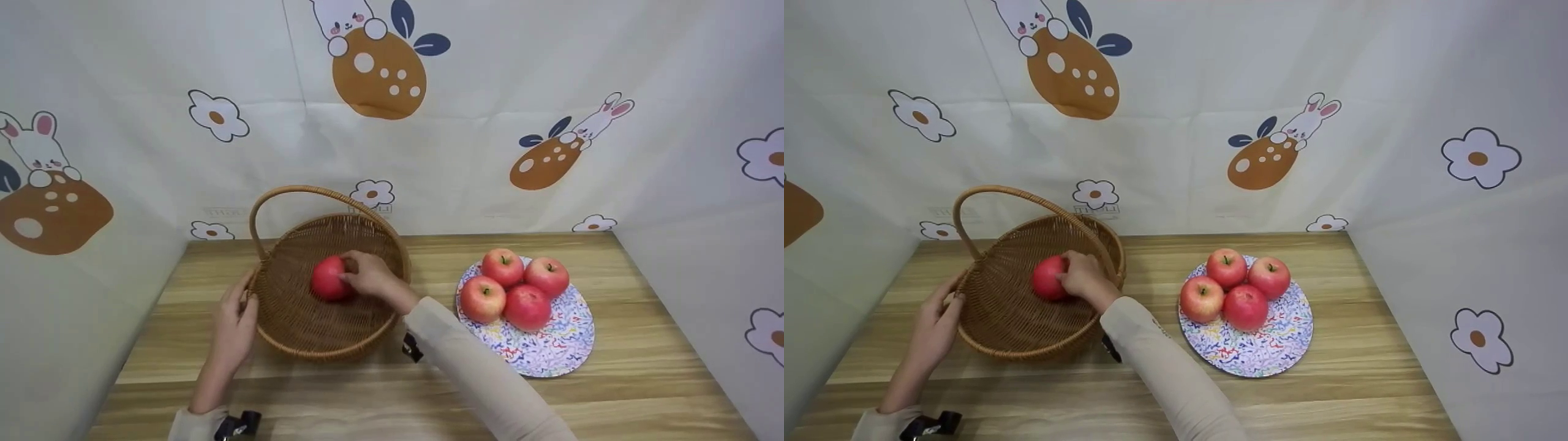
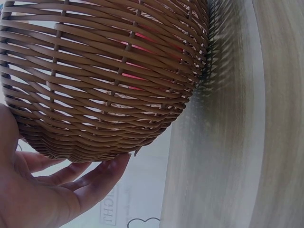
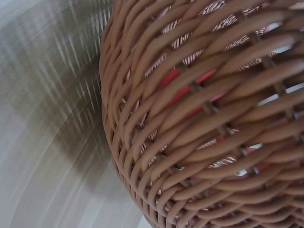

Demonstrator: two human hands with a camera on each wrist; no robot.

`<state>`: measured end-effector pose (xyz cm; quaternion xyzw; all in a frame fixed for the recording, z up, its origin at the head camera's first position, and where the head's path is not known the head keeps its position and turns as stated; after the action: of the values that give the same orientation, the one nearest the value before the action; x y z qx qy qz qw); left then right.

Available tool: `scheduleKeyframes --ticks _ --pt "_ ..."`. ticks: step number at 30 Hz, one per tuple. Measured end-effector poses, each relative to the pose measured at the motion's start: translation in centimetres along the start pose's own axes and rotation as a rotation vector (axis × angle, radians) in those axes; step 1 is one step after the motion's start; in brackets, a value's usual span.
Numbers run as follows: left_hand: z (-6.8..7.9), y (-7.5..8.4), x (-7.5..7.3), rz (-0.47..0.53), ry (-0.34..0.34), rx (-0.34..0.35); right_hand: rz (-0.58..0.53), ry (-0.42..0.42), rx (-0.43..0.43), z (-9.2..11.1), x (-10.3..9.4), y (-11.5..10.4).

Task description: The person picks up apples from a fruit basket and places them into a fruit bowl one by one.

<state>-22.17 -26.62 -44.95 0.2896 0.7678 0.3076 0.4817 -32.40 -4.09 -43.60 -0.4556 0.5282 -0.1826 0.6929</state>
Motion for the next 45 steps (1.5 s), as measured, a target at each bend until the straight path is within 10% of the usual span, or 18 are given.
scheduleKeyframes --ticks 24,45 --pt "0.0 0.0 -0.1 -0.017 -0.01 -0.025 -0.008 -0.107 -0.093 -1.5 2.1 -1.1" --pt "-0.1 0.2 -0.1 -0.001 0.033 0.02 -0.193 -0.15 0.024 -1.8 2.9 -0.4"
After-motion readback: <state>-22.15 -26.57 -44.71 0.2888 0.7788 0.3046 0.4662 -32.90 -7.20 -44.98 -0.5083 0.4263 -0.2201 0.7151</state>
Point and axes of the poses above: each hand's wrist, its own z-axis away from the middle knuckle, its own x-axis out of the palm, y = z × x, the point moved 6 cm from there along -z, towards the middle knuckle, and after that the axes turned 9 degrees about -z, right-handed, at the moved point
